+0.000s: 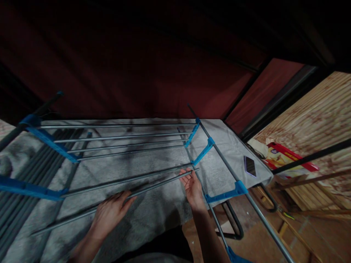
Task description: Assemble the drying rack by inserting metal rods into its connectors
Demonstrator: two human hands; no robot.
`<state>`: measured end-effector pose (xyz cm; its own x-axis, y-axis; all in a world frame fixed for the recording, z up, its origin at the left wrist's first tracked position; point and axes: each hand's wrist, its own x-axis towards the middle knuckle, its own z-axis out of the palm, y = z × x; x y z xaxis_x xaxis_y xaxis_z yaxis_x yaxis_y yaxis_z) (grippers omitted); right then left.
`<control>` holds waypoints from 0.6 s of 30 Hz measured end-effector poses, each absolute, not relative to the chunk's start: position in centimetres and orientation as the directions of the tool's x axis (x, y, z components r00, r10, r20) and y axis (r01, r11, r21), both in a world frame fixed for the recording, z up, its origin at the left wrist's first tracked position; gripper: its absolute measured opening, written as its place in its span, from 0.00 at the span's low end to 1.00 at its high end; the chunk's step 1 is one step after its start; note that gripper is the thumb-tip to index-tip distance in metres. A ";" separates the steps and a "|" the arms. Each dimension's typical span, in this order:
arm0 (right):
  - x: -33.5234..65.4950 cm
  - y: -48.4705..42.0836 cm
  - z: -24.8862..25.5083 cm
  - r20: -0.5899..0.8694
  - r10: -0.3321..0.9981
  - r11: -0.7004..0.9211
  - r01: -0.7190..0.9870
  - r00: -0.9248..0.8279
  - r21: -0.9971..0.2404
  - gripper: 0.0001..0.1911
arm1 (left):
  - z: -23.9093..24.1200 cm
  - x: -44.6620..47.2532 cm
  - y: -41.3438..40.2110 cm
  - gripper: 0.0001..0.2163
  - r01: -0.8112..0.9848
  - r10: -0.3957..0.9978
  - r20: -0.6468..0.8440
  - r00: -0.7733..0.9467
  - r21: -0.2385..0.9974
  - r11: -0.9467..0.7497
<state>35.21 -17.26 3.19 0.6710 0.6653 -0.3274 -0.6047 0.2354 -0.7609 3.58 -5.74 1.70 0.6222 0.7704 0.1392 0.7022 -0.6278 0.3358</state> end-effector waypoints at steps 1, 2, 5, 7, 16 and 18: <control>35.3 -17.3 3.5 -0.316 0.661 0.248 -0.595 0.681 -0.765 0.18 | 1.7 3.6 -5.7 0.21 0.701 0.771 0.144 0.620 0.339 -0.627; 35.3 -17.4 3.9 -0.297 0.661 0.259 -0.581 0.689 -0.772 0.18 | 1.7 3.6 -5.6 0.21 0.697 0.768 0.154 0.622 0.339 -0.632; 35.5 -17.6 4.8 -0.232 0.666 0.288 -0.531 0.709 -0.797 0.17 | 1.6 3.4 -5.2 0.22 0.665 0.740 0.208 0.640 0.332 -0.669; 35.7 -17.8 5.1 -0.210 0.659 0.311 -0.516 0.722 -0.798 0.16 | 1.6 3.1 -4.8 0.22 0.642 0.718 0.258 0.646 0.325 -0.695; 38.7 -18.9 3.6 -0.271 0.601 0.316 -0.535 0.752 -0.784 0.14 | 3.1 3.7 -5.4 0.20 0.585 0.637 0.336 0.694 0.253 -0.771; 39.1 -19.3 3.1 -0.295 0.618 0.282 -0.556 0.729 -0.782 0.12 | 3.8 4.5 -6.1 0.19 0.598 0.640 0.313 0.702 0.230 -0.768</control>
